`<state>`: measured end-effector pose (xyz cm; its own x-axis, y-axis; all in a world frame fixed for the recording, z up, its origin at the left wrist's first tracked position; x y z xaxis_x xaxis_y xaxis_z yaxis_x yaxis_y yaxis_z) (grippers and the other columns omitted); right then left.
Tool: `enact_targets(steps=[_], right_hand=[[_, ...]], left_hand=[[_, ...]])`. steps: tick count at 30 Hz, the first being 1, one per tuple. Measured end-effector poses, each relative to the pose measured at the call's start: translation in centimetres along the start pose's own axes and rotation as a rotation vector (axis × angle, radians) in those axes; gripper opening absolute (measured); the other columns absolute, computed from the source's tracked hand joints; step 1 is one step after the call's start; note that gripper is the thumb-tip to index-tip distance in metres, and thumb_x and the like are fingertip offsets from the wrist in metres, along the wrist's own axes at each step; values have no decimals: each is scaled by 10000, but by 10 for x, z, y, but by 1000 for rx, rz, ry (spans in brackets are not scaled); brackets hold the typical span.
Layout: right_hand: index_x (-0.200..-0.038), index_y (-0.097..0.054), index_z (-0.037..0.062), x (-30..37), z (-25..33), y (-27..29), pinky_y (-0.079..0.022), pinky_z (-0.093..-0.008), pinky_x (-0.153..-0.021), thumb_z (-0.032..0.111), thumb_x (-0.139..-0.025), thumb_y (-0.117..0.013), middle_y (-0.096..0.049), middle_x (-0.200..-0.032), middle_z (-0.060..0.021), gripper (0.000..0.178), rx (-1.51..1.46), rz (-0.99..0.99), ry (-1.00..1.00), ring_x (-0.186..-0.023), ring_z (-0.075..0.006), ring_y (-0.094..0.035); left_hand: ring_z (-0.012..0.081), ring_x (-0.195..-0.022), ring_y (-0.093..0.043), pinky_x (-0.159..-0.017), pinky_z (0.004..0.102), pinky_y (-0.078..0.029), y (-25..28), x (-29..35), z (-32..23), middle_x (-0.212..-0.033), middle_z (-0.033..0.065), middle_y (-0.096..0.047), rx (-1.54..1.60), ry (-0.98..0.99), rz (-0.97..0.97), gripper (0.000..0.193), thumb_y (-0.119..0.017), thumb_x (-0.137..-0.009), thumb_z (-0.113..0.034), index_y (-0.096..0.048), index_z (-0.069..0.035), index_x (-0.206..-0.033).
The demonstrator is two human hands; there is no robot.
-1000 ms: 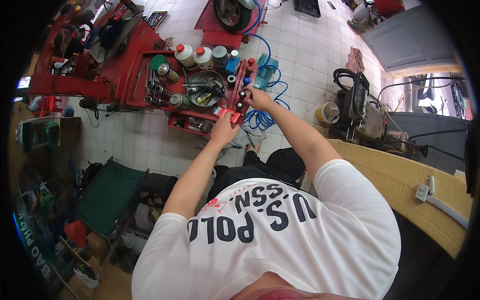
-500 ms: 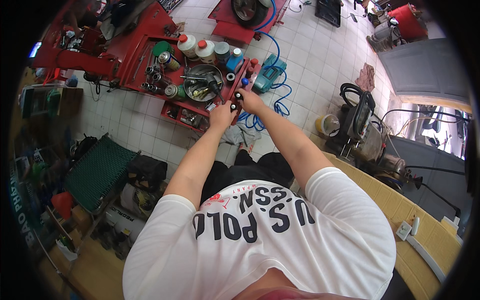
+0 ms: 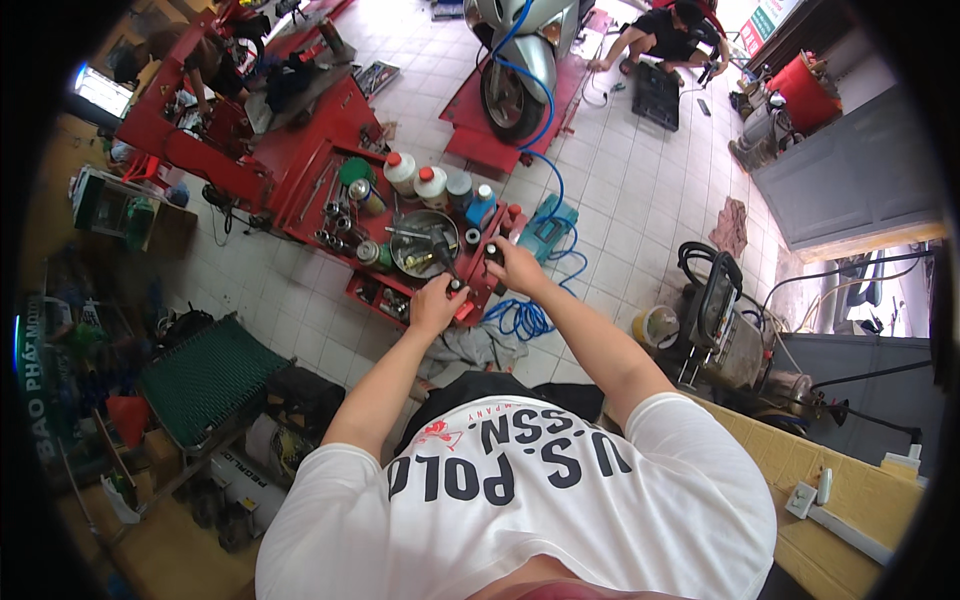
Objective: The person works on mechanical parts by hand and with a wrench at a repair station, picking up and arranging components on a tray and in a drawer.
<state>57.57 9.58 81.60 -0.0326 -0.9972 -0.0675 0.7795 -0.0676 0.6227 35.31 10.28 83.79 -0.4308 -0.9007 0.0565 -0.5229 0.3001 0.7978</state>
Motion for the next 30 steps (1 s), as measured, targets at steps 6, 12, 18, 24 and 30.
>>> enact_targets(steps=[6, 12, 18, 24, 30], right_hand=[[-1233, -650, 69, 2, 89, 64, -546, -467, -801, 198, -839, -744, -709, -955, -208, 426, -120, 17, 10, -899, -407, -684], [-1224, -634, 68, 17, 185, 128, -484, -439, -846, 115, -799, -711, -532, -987, -152, 434, -31, -219, 406, -953, -354, -564], [-1275, -573, 42, 24, 249, 152, -518, -452, -861, 108, -845, -679, -544, -1046, -176, 448, -102, -150, 411, -976, -399, -611], [-1279, -558, 34, 19, 265, 145, -524, -470, -857, 134, -870, -671, -555, -1067, -190, 436, -80, -129, 401, -981, -412, -617], [-1281, -555, 25, 14, 271, 131, -524, -461, -863, 144, -893, -680, -563, -1075, -193, 425, -107, -68, 394, -989, -404, -620]], left_hand=[[337, -756, -686, -677, 436, -527, 74, 9, -43, -864, 124, -689, 138, -59, -182, 307, -821, -870, -309, -666, -59, -957], [346, -975, -659, -878, 409, -517, 125, 12, -81, -1053, 179, -651, 326, -366, -484, 388, -760, -944, -290, -590, -1, -1140], [275, -1184, -625, -1033, 420, -473, 129, 3, -118, -1344, 193, -614, 800, -533, -496, 542, -458, -1114, -496, -409, -3, -1332], [222, -1068, -552, -972, 401, -450, 119, 6, -122, -1198, 109, -528, 719, -451, -552, 662, -400, -1083, -640, -447, -23, -1317], [198, -1048, -545, -930, 380, -468, 117, 5, -103, -1187, 95, -517, 748, -395, -545, 696, -388, -1071, -674, -432, -23, -1315]])
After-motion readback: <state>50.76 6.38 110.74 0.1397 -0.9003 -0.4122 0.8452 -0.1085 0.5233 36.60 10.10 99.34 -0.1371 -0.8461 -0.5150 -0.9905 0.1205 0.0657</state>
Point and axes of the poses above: each hand's wrist, its own x-axis away from the middle knuckle, its own y-axis out of the back of the hand, z = x × y, the point moved 5 cm from there along -x, towards the middle knuckle
